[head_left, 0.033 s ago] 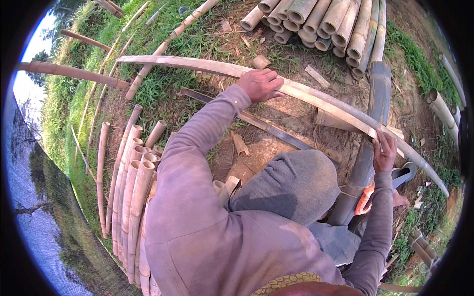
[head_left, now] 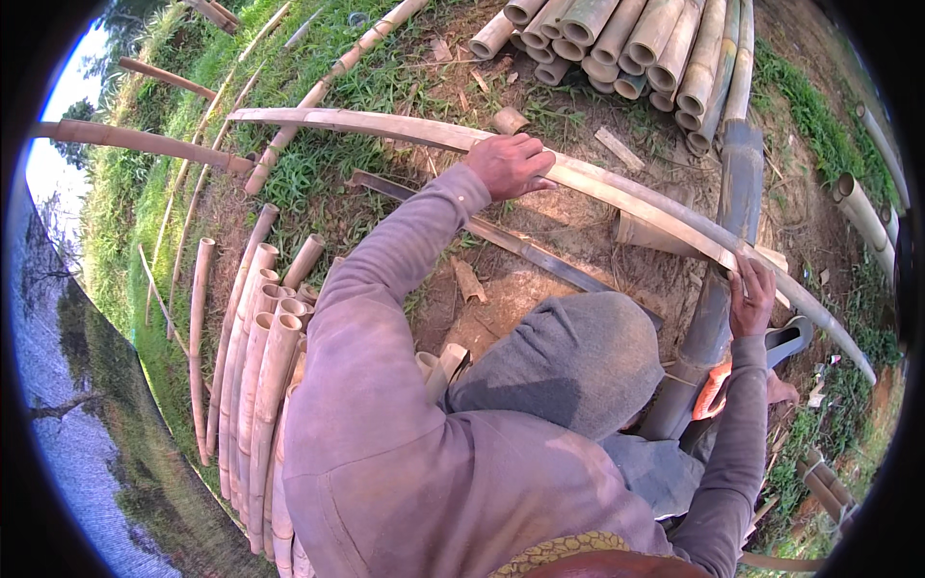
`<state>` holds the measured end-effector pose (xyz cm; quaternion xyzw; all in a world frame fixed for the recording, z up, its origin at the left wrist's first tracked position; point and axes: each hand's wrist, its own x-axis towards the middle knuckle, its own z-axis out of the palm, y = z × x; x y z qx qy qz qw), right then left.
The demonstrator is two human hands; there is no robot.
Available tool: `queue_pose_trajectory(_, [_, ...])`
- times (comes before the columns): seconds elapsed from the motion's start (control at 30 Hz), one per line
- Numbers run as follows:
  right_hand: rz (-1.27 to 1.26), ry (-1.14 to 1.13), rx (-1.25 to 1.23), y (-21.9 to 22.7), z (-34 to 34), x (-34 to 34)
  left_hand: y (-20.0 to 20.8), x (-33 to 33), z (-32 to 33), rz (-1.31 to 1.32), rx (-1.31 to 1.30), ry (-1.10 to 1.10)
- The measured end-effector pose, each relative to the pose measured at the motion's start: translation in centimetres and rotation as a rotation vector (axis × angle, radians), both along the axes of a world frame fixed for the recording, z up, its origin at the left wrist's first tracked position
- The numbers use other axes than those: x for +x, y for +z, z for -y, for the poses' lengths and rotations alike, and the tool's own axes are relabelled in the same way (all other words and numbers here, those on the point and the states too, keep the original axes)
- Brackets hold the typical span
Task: The person sits on the ground and uses a hand saw to cut long bamboo poles into shorter sections. They repeatedly position the bamboo on a makeshift stand, saw through it, and move the cut pieces aside.
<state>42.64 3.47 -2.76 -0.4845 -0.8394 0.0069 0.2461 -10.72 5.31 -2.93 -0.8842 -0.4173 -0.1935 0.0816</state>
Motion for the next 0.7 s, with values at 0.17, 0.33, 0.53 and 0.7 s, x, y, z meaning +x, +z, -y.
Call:
queue_pose_trajectory(0.17, [-0.001,-0.027,0.018,-0.1,0.2,1.4,0.6,1.4,-1.2,-0.038,-0.041,-0.028])
queue_pose_trajectory(0.33, [0.019,-0.069,0.035,0.1,-2.3,-0.2,-0.6,3.9,-0.6,0.027,-0.056,0.036])
queue_pose_trajectory(0.53, [0.063,-0.187,-0.018,-1.9,-2.9,0.9,-1.7,17.5,-2.0,0.143,-0.103,-0.131])
queue_pose_trajectory(0.7, [0.089,-0.236,-0.026,-2.6,-3.3,0.1,-1.9,23.3,-4.3,0.119,-0.14,-0.186])
